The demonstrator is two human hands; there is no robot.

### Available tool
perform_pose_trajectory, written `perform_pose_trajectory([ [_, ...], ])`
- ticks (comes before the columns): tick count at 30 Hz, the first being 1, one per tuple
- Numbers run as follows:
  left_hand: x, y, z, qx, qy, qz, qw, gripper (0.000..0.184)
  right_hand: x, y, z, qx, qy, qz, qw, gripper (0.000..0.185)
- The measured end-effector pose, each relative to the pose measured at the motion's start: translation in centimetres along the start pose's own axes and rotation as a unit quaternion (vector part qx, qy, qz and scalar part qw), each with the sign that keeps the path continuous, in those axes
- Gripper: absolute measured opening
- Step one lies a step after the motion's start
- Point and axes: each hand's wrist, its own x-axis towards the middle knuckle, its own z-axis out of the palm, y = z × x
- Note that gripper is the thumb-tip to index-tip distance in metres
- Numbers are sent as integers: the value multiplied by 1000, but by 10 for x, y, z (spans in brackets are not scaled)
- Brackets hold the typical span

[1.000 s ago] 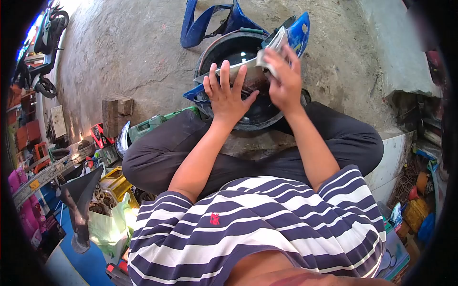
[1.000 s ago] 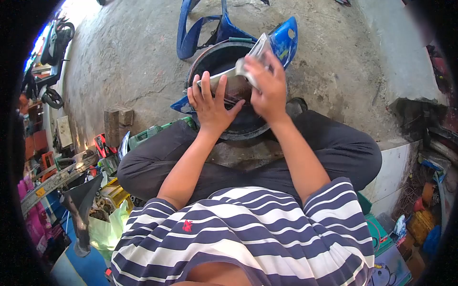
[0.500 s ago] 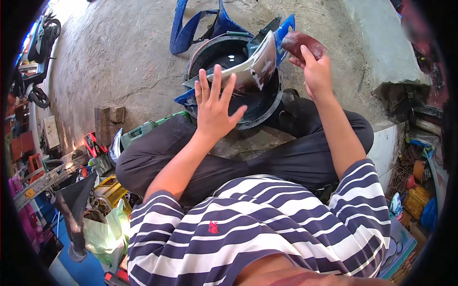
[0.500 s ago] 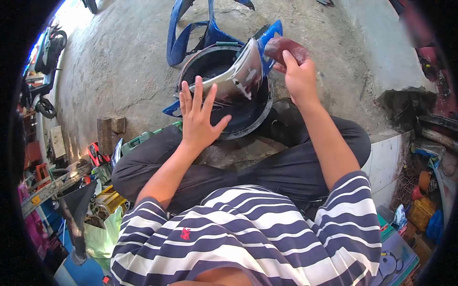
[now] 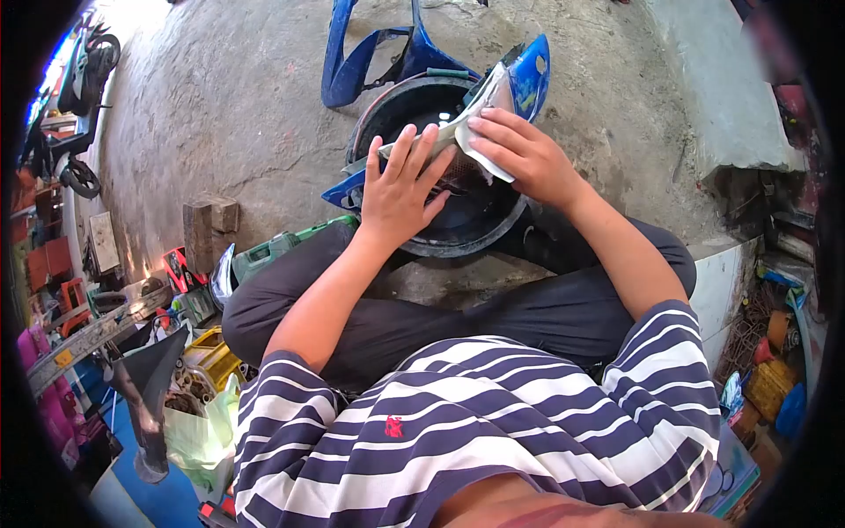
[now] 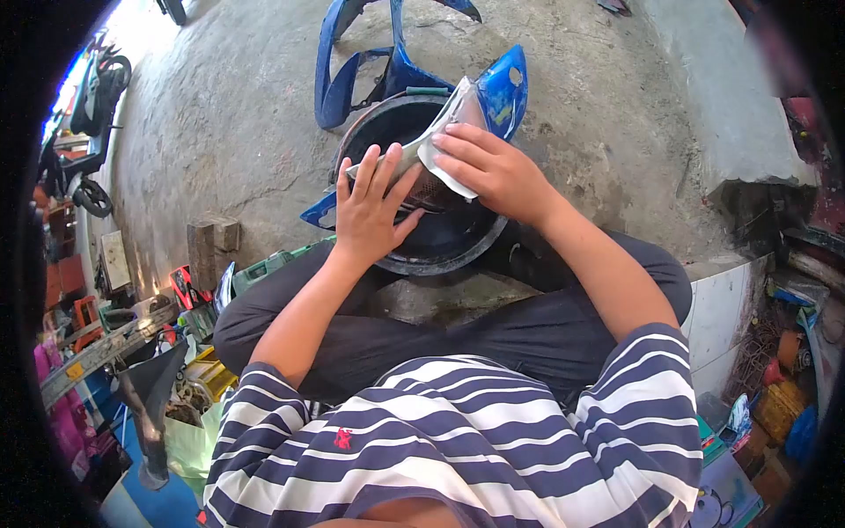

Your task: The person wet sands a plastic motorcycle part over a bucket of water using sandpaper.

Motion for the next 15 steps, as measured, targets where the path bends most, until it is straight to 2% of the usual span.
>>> perform_pose_trajectory([
  [3,0,2,1,8,-7,-13,1000,89,6,31,-9,-34,77,110,990,54],
  [4,0,4,0,5,-9,-20,1000,90,7,40,-9,-34,94,116,988,57],
  [8,-1,8,0,-4,-22,-34,999,94,5,11,6,15,32,32,999,56],
  [12,-1,9,-2,-5,-29,-31,999,95,11,40,-2,-1,100,134,986,55],
  [15,-1,9,-1,-1,-33,-30,999,94,7,15,9,7,65,91,994,54],
])
